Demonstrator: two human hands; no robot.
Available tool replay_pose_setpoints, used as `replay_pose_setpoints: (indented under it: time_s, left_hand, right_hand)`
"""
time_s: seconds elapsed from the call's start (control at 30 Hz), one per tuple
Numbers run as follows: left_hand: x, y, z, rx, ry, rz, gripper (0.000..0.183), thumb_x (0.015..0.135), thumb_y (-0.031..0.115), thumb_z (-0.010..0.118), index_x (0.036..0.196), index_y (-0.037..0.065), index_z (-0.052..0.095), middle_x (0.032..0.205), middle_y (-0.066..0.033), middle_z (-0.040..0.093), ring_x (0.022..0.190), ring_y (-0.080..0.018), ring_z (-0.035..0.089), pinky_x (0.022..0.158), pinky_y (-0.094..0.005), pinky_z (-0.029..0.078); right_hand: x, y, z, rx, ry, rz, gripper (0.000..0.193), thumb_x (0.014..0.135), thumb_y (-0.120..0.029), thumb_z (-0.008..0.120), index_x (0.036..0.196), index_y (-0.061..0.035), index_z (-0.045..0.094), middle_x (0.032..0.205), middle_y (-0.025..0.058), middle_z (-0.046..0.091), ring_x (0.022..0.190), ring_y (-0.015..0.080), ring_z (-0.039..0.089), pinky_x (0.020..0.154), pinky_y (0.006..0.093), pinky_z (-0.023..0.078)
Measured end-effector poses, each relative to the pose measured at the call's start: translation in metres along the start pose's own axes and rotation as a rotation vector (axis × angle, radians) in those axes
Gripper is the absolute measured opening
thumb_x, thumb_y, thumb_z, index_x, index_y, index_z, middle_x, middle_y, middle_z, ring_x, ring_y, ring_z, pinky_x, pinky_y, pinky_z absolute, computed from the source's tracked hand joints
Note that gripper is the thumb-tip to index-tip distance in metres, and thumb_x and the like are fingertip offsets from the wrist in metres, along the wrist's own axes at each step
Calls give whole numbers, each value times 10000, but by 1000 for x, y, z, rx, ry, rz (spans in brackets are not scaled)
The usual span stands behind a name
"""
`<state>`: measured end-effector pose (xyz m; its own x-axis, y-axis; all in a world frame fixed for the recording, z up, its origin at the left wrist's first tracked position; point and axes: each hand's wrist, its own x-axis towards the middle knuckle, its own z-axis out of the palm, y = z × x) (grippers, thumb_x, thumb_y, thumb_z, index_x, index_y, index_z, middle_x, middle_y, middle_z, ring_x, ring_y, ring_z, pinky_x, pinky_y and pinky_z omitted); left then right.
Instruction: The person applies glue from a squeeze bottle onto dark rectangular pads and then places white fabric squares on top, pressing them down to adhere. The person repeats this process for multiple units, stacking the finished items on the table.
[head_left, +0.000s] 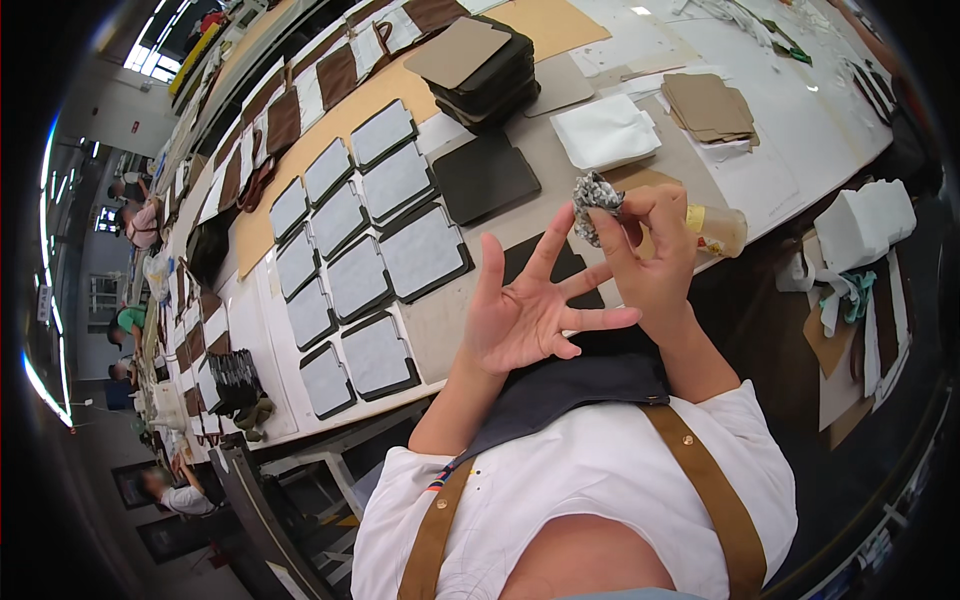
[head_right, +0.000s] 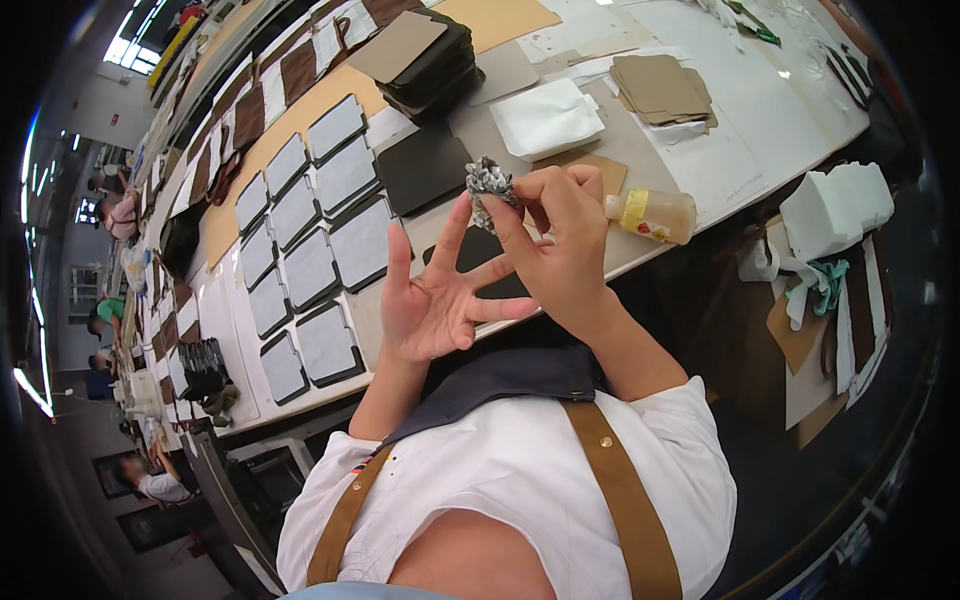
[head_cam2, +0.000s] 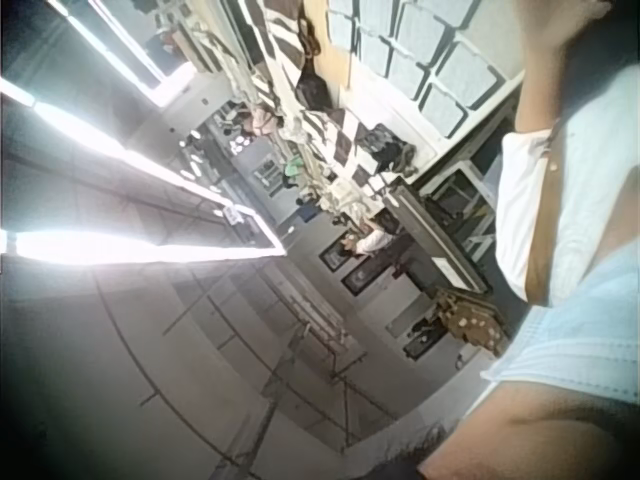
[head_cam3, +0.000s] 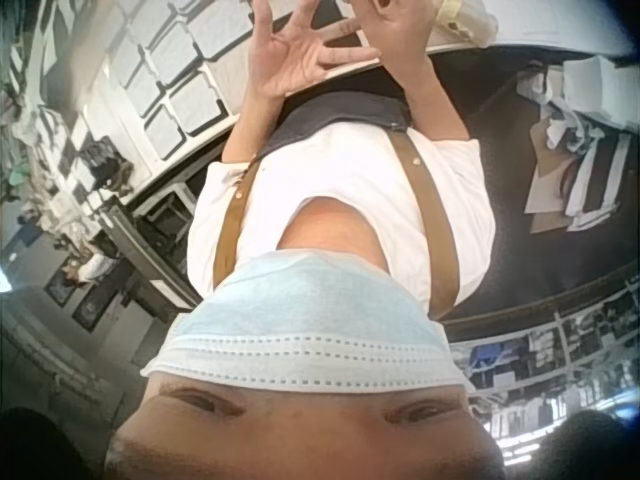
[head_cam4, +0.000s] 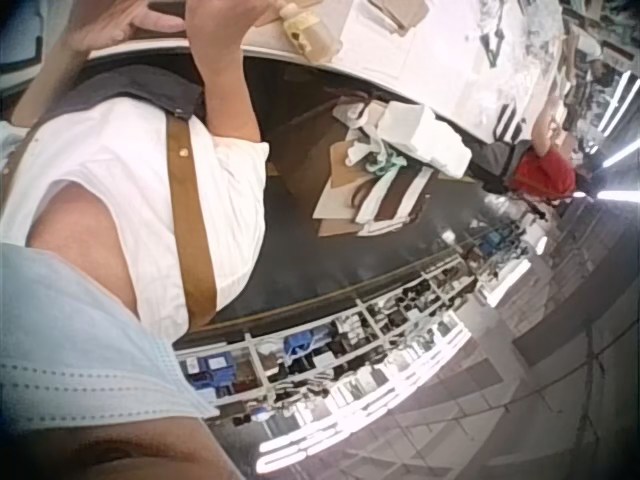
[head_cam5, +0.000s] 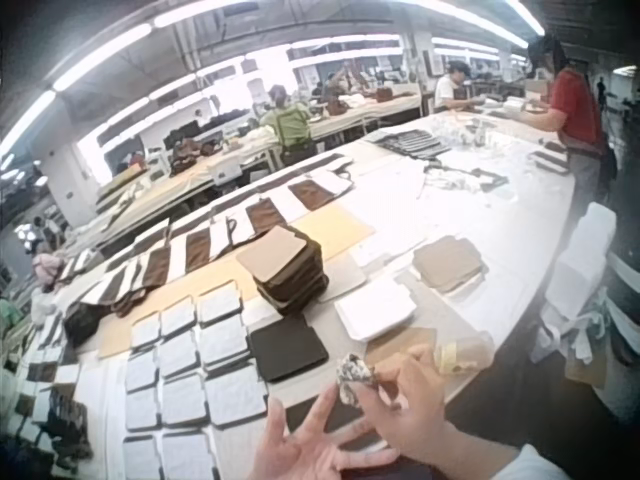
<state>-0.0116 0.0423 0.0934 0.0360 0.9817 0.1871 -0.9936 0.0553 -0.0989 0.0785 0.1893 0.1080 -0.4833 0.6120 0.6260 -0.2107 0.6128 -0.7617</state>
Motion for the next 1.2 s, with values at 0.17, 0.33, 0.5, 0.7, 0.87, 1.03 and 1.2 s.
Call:
replay_pose_setpoints:
  time_s: [0.17,0.33,0.5,0.7,0.87,1.03,1.2]
  left_hand:
    - [-1,-1,2,33,18,-8,719,924,769,272,1555,489,71,1635,-213,-31,1395,-643,125,878,-560,590]
    - [-3,-2,2,45,29,12,729,922,761,290,1556,490,52,1634,-202,7,1390,-645,148,872,-569,588]
    - [-2,7,-5,42,-36,3,771,909,762,327,1559,484,21,1627,-193,76,1396,-625,199,896,-562,580]
    - [-5,-1,2,5,41,-21,766,911,759,313,1568,459,59,1639,-213,-30,1417,-595,191,897,-540,585]
    - [-5,-4,-2,-59,-29,-44,758,913,766,295,1569,454,79,1630,-223,-116,1424,-588,180,892,-536,587]
    - [-8,-2,-9,-62,-10,-40,744,924,754,301,1566,462,65,1638,-208,-33,1421,-599,165,889,-548,587]
    - [-8,5,-14,-33,-65,-20,744,929,749,305,1565,467,40,1637,-187,53,1421,-606,144,890,-546,590]
  right_hand:
    - [-5,-5,4,42,5,54,167,818,-58,778,864,-67,618,731,-12,580,788,148,425,523,275,363]
    - [-12,-5,8,83,-9,147,171,817,-56,776,854,-70,609,753,-10,598,782,148,441,517,267,368]
    - [-25,-4,11,46,-113,46,183,794,-57,781,850,-90,610,762,-8,607,706,164,443,735,340,383]
    - [2,14,1,-214,26,-63,175,818,-63,774,843,-89,603,747,-12,580,750,149,448,654,302,396]
    - [8,11,-15,30,6,119,160,911,-55,715,907,-55,555,884,-9,525,764,70,479,643,222,392]
    - [0,-1,-13,-62,-141,-98,188,794,-104,796,853,-75,620,732,-28,593,641,139,468,746,328,369]
    - [-9,-5,-3,-31,-250,-192,200,760,-97,805,857,-74,632,696,-9,598,608,146,511,795,353,337]
